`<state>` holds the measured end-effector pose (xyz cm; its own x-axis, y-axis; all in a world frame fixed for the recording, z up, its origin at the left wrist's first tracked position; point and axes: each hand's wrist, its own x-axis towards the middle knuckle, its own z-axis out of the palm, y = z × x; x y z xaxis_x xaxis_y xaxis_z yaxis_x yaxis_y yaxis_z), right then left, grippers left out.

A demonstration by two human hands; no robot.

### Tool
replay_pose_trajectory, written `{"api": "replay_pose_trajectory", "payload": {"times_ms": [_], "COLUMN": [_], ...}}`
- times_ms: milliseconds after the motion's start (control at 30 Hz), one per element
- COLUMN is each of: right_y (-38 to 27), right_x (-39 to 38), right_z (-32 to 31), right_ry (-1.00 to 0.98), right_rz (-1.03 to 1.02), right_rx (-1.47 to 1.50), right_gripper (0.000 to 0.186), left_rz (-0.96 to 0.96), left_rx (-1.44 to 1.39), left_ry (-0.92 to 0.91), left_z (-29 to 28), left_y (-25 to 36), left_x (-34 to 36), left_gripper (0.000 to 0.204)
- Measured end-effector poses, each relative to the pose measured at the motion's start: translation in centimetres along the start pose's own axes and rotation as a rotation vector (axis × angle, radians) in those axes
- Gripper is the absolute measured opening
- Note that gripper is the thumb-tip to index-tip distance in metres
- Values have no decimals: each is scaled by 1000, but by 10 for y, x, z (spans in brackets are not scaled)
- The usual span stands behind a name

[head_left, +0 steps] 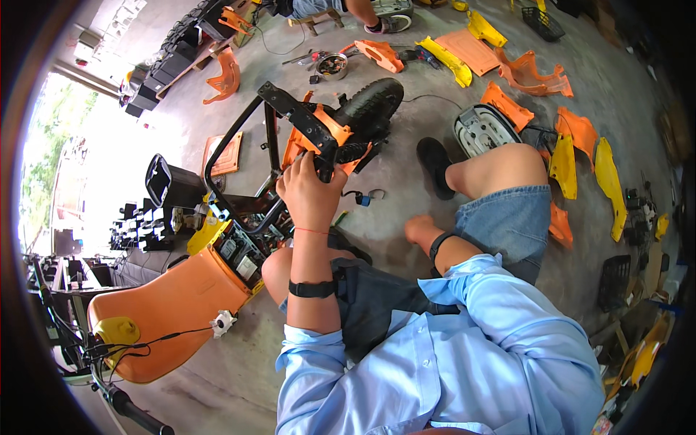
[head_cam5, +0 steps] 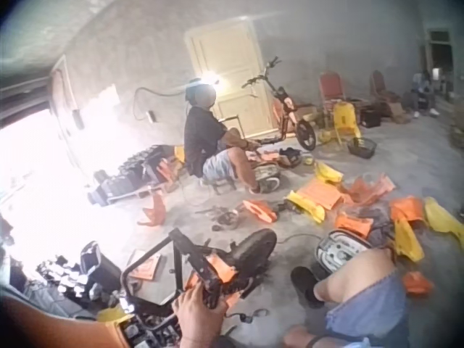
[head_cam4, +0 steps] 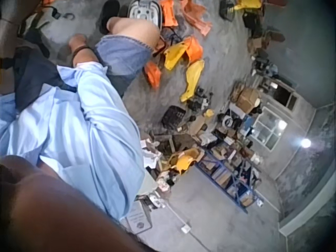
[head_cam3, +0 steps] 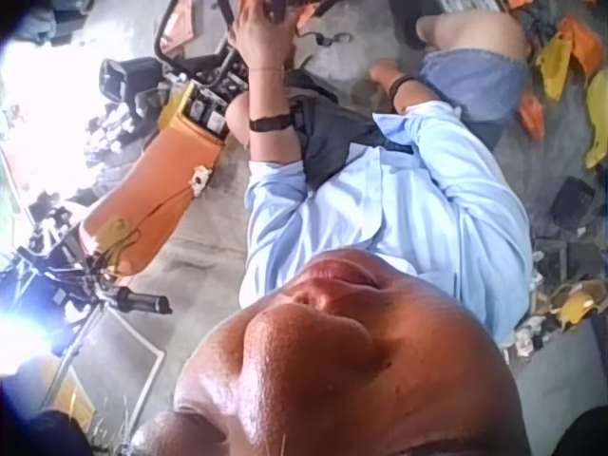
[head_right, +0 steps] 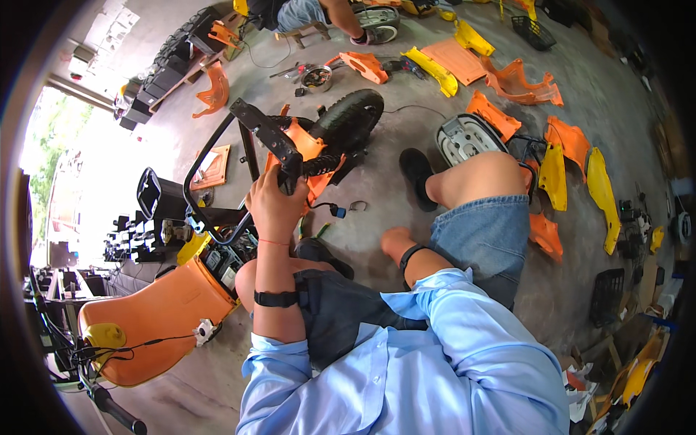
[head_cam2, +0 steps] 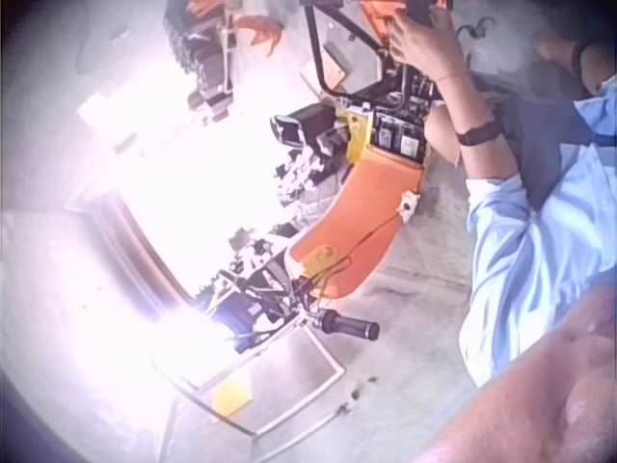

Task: Repairing or assembling a motorcycle frame and internal components using a socket wrench.

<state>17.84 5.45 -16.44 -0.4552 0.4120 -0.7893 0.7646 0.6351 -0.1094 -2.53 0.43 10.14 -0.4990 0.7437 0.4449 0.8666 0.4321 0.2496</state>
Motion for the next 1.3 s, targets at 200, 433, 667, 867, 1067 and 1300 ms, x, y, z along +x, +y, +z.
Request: {"api": "replay_pose_trajectory", "payload": {"times_ms": [200,433,667,867,1067,1300], "right_y": [4,18,12,10,9,6], "right_x": [4,19,21,11,5,0], "right_z": [8,17,19,15,9,1], "right_ry": [57,-11,-14,104,70,8], "right_rz": [13,126,33,22,19,30], "right_rx": [43,45,-16,13,41,5], "right_gripper": [35,35,34,28,30,33], "left_rz": [67,163,53,8,-11,-76], "left_rx": [-56,-117,-329,-379,-423,-450], "left_ry": [-51,-98,-295,-340,-362,-398], "left_z": [-6,-19,-24,-21,-20,-17], "left_y": [-12,-22,-36,-40,-42,-43], "left_x": [4,7,13,16,19,23], "left_gripper": [60,56,48,43,42,43]}}
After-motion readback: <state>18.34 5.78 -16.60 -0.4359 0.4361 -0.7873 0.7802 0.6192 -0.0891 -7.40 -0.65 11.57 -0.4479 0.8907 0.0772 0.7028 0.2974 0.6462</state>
